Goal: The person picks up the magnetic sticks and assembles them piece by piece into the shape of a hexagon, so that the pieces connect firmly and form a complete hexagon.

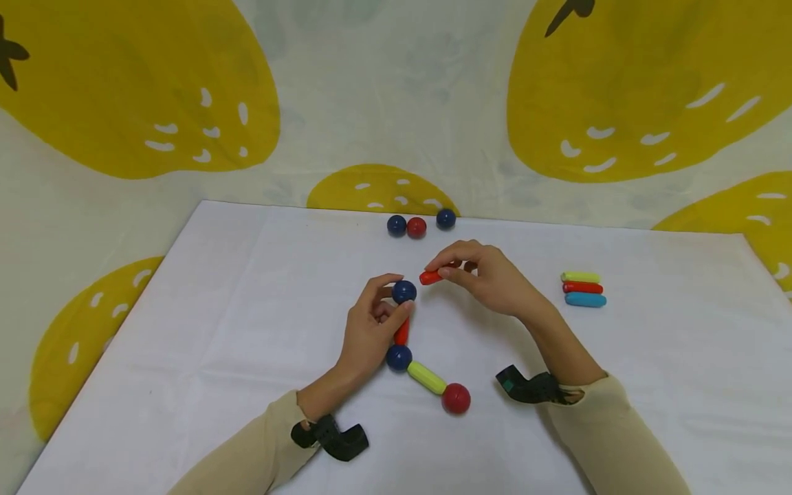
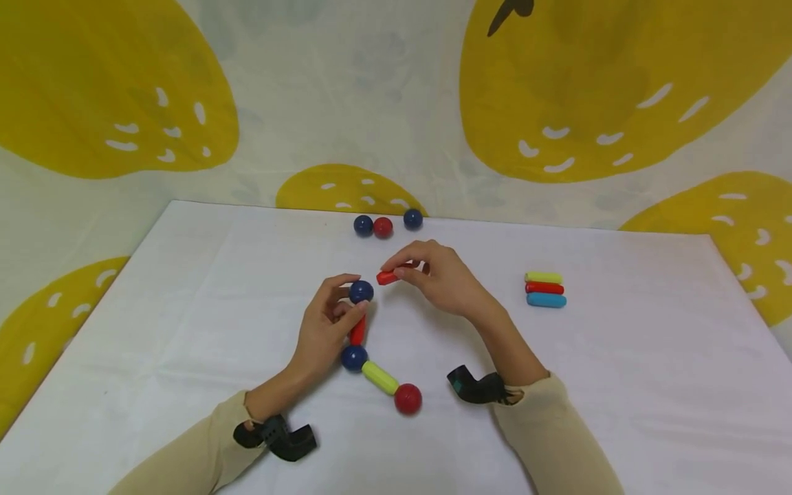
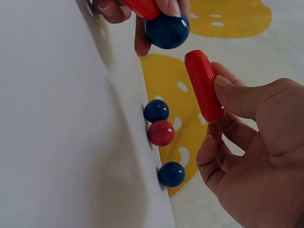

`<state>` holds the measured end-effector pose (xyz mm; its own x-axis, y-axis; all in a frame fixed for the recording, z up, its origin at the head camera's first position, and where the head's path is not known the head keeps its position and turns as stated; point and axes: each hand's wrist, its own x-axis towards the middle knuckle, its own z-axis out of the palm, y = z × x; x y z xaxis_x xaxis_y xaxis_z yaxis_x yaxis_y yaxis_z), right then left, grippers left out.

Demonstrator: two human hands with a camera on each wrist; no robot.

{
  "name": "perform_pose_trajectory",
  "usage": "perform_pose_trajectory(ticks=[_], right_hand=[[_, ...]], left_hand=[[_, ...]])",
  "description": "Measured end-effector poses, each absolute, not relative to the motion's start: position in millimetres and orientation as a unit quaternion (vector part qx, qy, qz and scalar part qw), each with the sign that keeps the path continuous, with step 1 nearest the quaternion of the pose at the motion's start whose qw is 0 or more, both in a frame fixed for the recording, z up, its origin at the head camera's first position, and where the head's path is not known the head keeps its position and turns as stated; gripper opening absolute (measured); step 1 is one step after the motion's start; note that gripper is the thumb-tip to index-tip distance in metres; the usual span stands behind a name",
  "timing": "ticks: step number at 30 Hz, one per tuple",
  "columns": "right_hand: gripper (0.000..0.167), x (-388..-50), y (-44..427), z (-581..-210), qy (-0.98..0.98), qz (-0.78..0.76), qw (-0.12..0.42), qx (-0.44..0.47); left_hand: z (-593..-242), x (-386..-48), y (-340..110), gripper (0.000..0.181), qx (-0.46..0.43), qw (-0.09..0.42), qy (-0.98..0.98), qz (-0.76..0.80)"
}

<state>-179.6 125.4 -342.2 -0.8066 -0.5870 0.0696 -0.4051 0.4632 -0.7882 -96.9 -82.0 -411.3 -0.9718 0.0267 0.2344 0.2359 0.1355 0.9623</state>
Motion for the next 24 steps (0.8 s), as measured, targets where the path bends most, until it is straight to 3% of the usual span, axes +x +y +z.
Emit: perform_pose_trajectory(ticks=[24], right_hand=[[0.021,-174.0,117.1,-348.2,0.854,-0.419,0.11,-0.29]], left_hand=[[-404.6,-93.2,-81.5,0.04,-0.075,0.078,-0.75,-0.653]])
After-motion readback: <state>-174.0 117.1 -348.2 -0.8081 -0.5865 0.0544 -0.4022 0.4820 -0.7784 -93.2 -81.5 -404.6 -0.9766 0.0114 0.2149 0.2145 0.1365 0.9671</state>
